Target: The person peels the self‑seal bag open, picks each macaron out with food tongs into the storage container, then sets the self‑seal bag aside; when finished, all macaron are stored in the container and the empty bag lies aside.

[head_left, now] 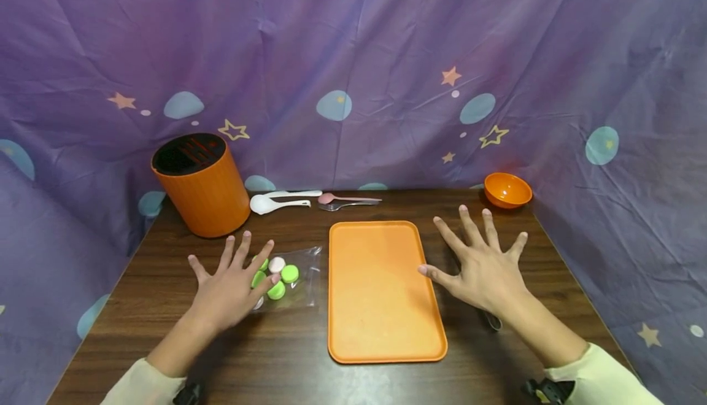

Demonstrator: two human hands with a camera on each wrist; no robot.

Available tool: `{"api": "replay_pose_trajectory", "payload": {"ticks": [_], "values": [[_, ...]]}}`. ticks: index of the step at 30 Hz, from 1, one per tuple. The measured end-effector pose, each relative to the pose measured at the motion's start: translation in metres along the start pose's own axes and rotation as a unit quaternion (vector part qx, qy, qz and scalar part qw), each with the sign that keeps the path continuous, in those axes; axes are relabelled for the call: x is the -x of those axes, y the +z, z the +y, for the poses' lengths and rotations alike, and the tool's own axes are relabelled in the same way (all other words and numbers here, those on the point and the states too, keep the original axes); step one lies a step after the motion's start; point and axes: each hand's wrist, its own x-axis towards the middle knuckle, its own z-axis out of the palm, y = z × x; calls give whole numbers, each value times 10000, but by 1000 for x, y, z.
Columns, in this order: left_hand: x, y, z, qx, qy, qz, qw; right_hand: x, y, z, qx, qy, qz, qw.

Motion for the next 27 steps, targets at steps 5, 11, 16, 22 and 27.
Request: {"api": "replay_pose_trajectory", "payload": {"ticks": [5, 11, 16, 22, 27], "values": [[1, 13, -5, -159, 129, -121, 9997, 0, 2, -2, -30, 12, -50, 10000], [3, 21, -4, -222, 249, -387, 9987, 0, 5, -3, 3, -1, -129, 9999], [3, 26, -5, -232, 280, -547, 9978, -1, 9, -3, -11, -16, -180, 9998], [2, 27, -7, -168, 271, -677, 9972, -3, 12, -5, -79, -84, -205, 9997], [0, 27, -7, -104, 266, -756, 9967, -8, 15, -11, -151, -201, -217, 9994]]}}
